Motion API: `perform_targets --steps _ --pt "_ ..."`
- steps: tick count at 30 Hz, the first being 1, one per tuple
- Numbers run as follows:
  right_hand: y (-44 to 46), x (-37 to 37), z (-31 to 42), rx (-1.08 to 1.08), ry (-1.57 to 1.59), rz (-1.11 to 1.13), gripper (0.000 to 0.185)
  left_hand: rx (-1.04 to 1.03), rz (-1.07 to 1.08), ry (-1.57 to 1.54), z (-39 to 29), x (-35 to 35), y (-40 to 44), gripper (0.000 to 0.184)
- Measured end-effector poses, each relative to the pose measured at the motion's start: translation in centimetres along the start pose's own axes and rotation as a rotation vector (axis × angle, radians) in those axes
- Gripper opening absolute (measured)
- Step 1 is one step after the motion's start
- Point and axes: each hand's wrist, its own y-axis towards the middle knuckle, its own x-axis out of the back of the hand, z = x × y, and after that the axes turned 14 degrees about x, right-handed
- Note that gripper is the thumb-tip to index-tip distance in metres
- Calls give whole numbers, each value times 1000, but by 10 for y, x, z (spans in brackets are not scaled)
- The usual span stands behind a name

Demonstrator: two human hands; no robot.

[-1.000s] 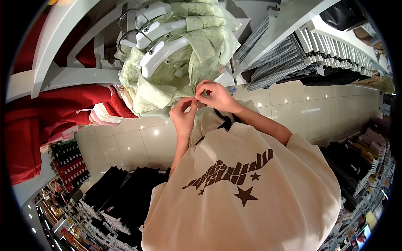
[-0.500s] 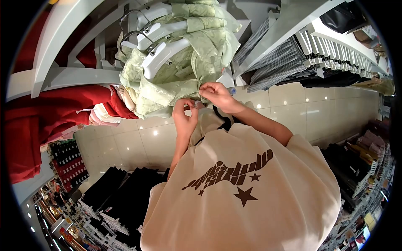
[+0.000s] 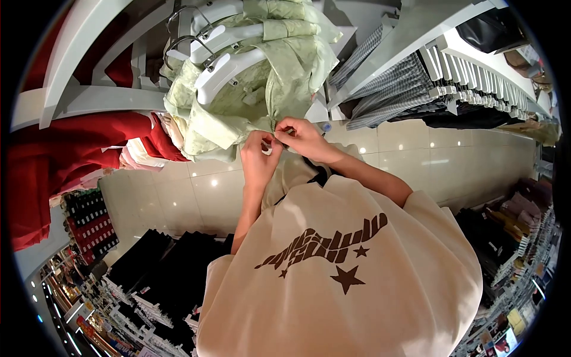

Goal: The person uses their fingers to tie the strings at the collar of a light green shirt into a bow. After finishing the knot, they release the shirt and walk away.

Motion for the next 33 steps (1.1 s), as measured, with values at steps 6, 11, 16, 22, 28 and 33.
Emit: perform_targets --steps 6,11,16,22,28,33 --pt "6 6 -16 -64 70 -98 21 3 -52 -351 19 -20 -13 13" --pt "0 10 -3 -31 -2 63 22 -48 -147 -286 -12 -11 -18 26" --pt "2 11 0 -22 31 0 21 42 -53 -133 -6 0 -15 25" --pt "-4 9 3 65 -80 32 18 24 -76 -188 -16 2 -18 20" --pt "-1 6 -10 195 -189 36 15 13 -32 -147 -5 6 -9 13" --pt "9 0 -15 173 33 6 12 204 115 -574 21 7 -1 7"
